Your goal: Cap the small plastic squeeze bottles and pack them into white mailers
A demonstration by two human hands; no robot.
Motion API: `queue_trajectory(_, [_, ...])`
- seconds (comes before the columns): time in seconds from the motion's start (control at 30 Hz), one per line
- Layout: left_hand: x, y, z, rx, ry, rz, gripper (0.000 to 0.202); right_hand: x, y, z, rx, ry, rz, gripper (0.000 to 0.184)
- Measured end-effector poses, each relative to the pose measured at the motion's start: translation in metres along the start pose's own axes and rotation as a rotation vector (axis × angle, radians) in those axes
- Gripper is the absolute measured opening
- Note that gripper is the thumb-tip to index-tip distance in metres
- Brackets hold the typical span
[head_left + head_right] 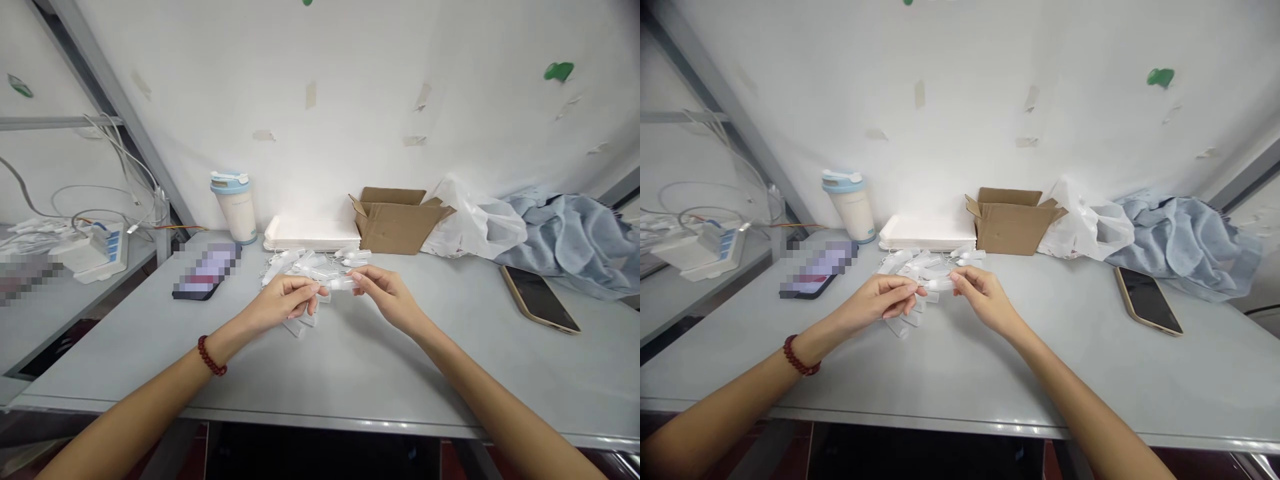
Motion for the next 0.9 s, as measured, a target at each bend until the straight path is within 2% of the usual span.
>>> queue_trajectory(0.23, [-0.0008, 0.0038, 0.0004, -0.028, -0.028, 0.042, 0.032, 0.0001, 0.0002, -0.0032, 0.046, 0.027, 0.039, 0.031])
queue_trajectory(0.9, [-0.0026, 0.0075, 0.0029, -0.018, -0.073, 0.1, 0.031, 0.0019, -0.0015, -0.0016, 0.095, -0.038, 0.042, 0.032])
Point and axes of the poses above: each hand's wrist, its own x-axis towards the middle knuckle, its own z-axis out of the palm, y = z × x, the point moved 5 cm from there along x, towards the middle knuckle, and after that the axes turned 2 degrees about -x, right-handed, at the moved point
